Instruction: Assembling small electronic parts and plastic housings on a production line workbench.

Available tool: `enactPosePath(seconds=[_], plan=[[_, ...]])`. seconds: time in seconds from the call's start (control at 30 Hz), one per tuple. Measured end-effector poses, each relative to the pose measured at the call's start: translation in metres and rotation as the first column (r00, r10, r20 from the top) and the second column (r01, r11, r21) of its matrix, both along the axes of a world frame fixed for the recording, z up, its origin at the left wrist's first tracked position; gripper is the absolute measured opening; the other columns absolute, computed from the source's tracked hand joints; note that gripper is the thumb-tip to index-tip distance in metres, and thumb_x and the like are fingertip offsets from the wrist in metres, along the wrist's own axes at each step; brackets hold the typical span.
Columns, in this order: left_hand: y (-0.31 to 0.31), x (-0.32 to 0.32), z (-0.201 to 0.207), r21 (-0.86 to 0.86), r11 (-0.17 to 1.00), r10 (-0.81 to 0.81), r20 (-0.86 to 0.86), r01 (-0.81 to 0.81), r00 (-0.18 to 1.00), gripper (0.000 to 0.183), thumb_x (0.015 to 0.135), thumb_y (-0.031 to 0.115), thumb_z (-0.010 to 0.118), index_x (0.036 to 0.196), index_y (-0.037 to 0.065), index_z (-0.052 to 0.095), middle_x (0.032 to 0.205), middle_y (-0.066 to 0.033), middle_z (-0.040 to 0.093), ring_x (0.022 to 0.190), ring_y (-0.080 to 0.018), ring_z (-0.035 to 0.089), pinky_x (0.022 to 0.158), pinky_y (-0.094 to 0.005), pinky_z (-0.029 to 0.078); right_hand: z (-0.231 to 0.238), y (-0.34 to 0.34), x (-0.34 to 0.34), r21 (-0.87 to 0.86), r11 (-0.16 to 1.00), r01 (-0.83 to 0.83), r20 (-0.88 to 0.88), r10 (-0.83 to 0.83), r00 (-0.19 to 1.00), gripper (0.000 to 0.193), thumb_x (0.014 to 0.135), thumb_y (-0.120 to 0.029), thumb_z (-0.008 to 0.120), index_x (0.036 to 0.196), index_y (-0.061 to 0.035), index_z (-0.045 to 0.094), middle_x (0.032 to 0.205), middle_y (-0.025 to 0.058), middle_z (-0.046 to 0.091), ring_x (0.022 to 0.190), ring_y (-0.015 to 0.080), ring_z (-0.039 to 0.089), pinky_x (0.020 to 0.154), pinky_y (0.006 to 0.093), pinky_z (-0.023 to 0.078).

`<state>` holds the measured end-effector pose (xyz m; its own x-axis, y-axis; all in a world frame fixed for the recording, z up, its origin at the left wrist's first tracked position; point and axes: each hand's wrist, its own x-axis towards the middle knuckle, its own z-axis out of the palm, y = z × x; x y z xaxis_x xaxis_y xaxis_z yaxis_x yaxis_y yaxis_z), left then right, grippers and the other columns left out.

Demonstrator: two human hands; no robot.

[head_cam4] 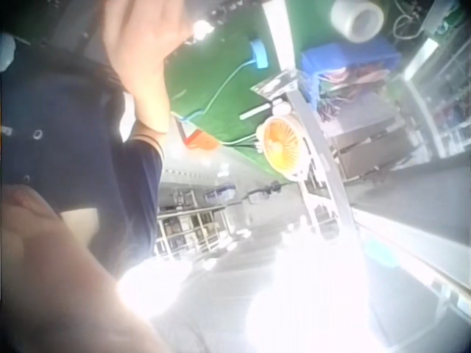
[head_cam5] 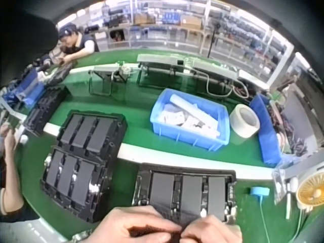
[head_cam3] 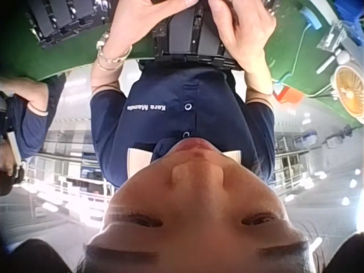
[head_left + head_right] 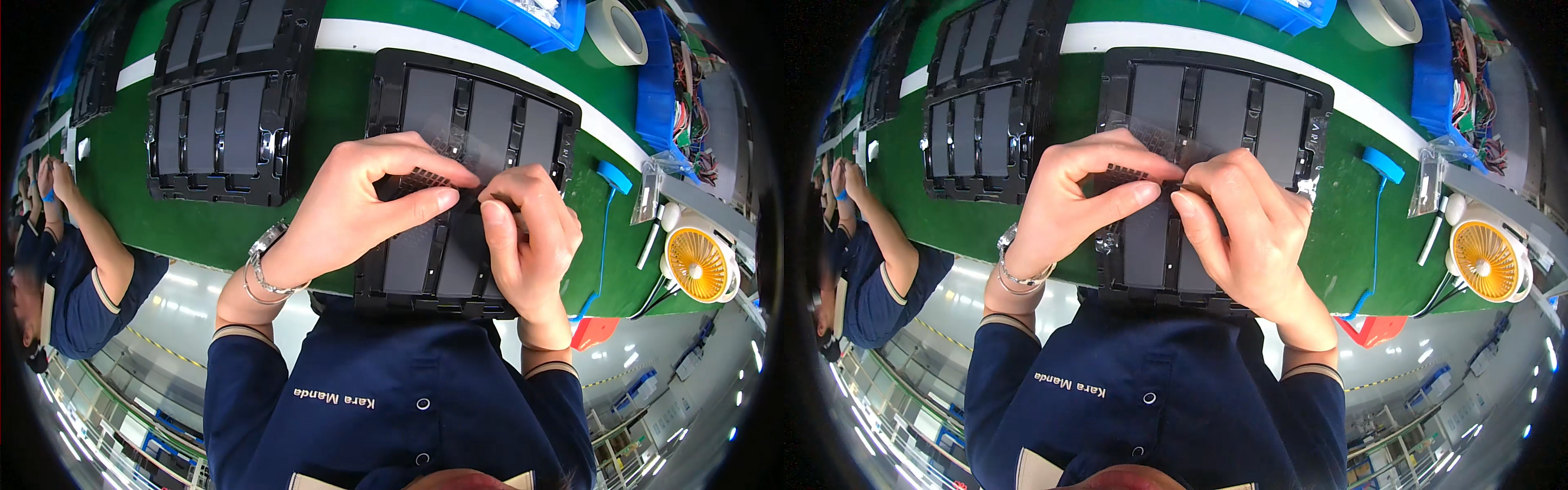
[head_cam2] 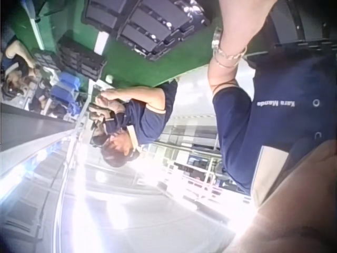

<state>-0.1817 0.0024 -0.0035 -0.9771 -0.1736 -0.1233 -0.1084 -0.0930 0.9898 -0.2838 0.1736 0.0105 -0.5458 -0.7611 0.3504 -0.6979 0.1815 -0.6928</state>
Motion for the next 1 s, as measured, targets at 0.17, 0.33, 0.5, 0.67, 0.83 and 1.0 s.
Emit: enactPosePath(seconds=[0.17,0.33,0.5,0.67,0.83,1.0], plan=[[0.000,0.001,-0.001,0.052,0.998,0.037,0.007,-0.037,0.999,0.008,0.085,0.002,0.070,0.093,-0.001,0.070,0.089,-0.0064,0.066,0.083,-0.0123,0.061,0.075,-0.0261,0.049,0.001,0.001,0.002,0.087,0.996,0.006,0.006,-0.006,1.000,0.010,0.082,-0.005,0.072,0.084,-0.0039,0.063,0.072,0.0061,0.059,0.053,0.0202,0.059,0.046,0.0315,0.044],[0.002,0.000,-0.005,0.031,0.998,0.047,-0.033,-0.045,0.998,0.006,0.084,0.003,0.072,0.089,0.000,0.069,0.086,-0.0058,0.066,0.082,-0.0131,0.060,0.075,-0.0272,0.048,-0.001,0.000,0.005,0.135,0.991,0.014,-0.006,-0.014,1.000,0.010,0.082,-0.006,0.073,0.084,-0.0049,0.063,0.071,0.0050,0.059,0.052,0.0203,0.058,0.045,0.0320,0.043],[0.003,0.001,-0.004,0.018,0.998,0.059,-0.026,-0.059,0.998,0.007,0.083,0.003,0.072,0.088,0.000,0.069,0.086,-0.0055,0.066,0.082,-0.0132,0.060,0.075,-0.0275,0.047,-0.004,-0.001,0.003,0.119,0.993,0.014,-0.046,-0.008,0.999,0.010,0.081,-0.007,0.073,0.083,-0.0056,0.063,0.071,0.0046,0.058,0.051,0.0206,0.057,0.045,0.0326,0.043],[0.004,-0.001,-0.008,-0.014,0.998,0.067,-0.060,-0.068,0.996,0.007,0.083,0.003,0.072,0.089,0.000,0.069,0.087,-0.0059,0.066,0.082,-0.0133,0.060,0.075,-0.0275,0.048,-0.005,-0.001,0.002,0.149,0.988,0.027,-0.077,-0.015,0.997,0.010,0.080,-0.007,0.073,0.083,-0.0057,0.064,0.071,0.0048,0.057,0.050,0.0208,0.056,0.045,0.0330,0.042],[0.005,0.000,-0.009,-0.041,0.995,0.086,-0.091,-0.090,0.992,0.008,0.083,0.004,0.073,0.089,0.000,0.070,0.088,-0.0068,0.066,0.082,-0.0132,0.061,0.075,-0.0271,0.049,-0.008,-0.001,0.003,0.130,0.991,0.028,-0.112,-0.014,0.994,0.010,0.080,-0.007,0.074,0.083,-0.0052,0.064,0.071,0.0048,0.057,0.050,0.0207,0.056,0.044,0.0330,0.042],[0.006,0.001,-0.010,-0.071,0.993,0.091,-0.110,-0.099,0.990,0.008,0.082,0.003,0.073,0.090,0.000,0.070,0.089,-0.0071,0.066,0.082,-0.0130,0.061,0.076,-0.0267,0.050,-0.010,-0.001,0.002,0.117,0.993,0.032,-0.149,-0.014,0.989,0.011,0.080,-0.007,0.074,0.082,-0.0046,0.064,0.070,0.0050,0.057,0.049,0.0203,0.055,0.043,0.0325,0.040]])
